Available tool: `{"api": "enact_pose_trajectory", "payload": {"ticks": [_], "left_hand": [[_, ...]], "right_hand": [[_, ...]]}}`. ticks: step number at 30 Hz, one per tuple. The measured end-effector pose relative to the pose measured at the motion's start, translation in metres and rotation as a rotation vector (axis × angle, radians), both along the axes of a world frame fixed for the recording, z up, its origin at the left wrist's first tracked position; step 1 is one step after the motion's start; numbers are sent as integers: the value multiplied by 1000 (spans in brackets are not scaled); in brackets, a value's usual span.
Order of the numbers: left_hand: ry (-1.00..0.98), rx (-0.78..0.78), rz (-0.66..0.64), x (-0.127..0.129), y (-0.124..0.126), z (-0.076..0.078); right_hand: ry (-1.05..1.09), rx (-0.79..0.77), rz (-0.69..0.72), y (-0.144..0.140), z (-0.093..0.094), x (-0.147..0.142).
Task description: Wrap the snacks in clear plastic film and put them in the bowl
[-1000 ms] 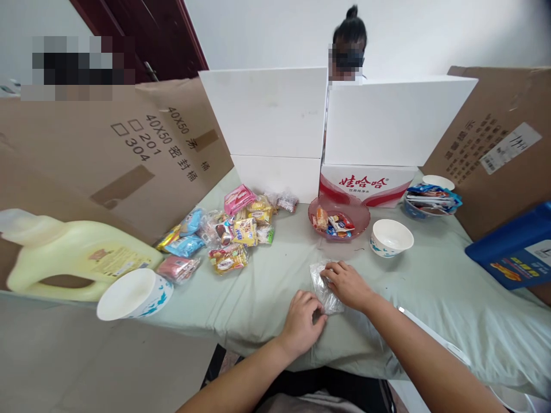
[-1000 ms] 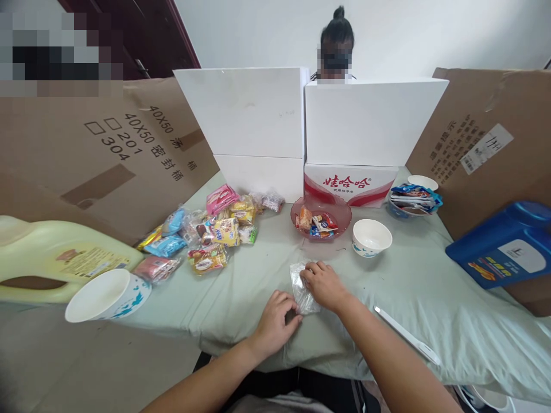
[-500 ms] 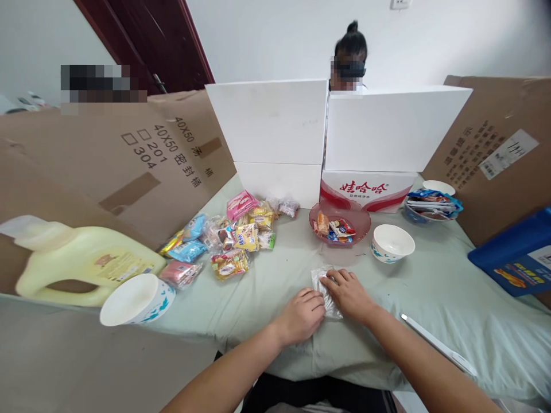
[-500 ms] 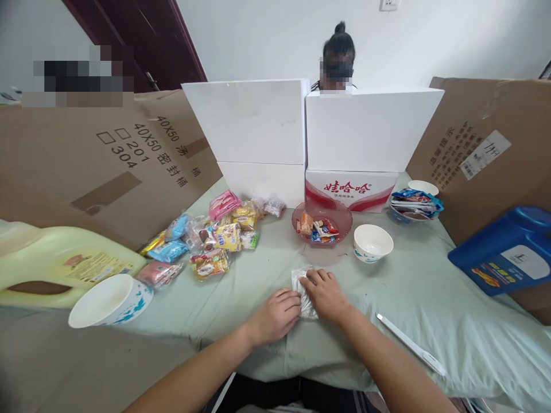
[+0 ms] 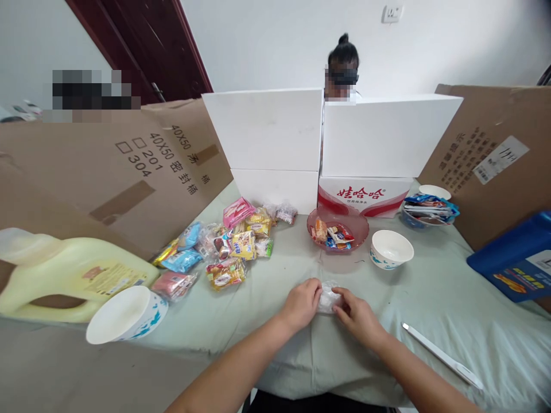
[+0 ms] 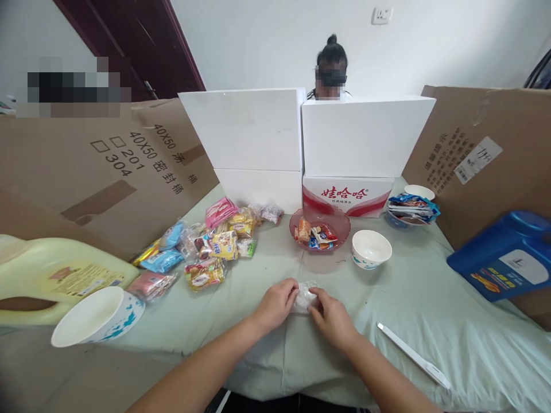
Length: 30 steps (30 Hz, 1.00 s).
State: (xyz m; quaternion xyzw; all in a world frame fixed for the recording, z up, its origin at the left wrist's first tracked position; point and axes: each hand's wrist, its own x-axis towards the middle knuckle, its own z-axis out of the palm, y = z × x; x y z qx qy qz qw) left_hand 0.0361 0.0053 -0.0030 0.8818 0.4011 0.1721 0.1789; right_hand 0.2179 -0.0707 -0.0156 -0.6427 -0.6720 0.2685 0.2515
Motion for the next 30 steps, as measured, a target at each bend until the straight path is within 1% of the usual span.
{"api": "enact_pose_trajectory", "payload": {"ticks": [2, 4, 6, 10, 14, 15, 16, 19, 20, 21, 23, 26, 28, 30], "left_hand": [[59, 9, 82, 11, 8, -3], [97, 28, 115, 19, 12, -9], [135, 54, 138, 24, 13, -16], [194, 117, 161, 27, 11, -27], [202, 181, 161, 26, 9, -27], [197, 196, 136, 24, 8, -26], [190, 209, 86, 22, 7, -25], [154, 242, -140, 14, 2, -24], [135, 253, -189, 11, 0, -24], [113, 261, -206, 7, -1, -25], [68, 262, -176, 2, -3, -27], [5, 219, -134, -1, -3, -28], [-30, 181, -121, -2, -2, -27], [-65, 147, -87, -3, -1, -25]], "right_hand": [[-60, -54, -119, 13, -3, -7], [-119, -69, -185, 24, -2, -12], [-169, -73, -219, 31, 0, -15], [-263, -86, -267, 35, 4, -20], [-343, -102, -284, 39, 4, -24], [-361, -104, -284, 40, 3, -26], [-377, -104, -283, 41, 3, -27], [-415, -93, -276, 44, 0, -26], [-425, -86, -275, 44, 0, -24], [-436, -77, -274, 45, 0, -22], [-459, -42, -276, 44, 2, -16], [-487, 67, -228, 39, 6, -10], [-479, 150, -116, 33, 7, -12], [-445, 215, 40, 26, 3, -18]]}}
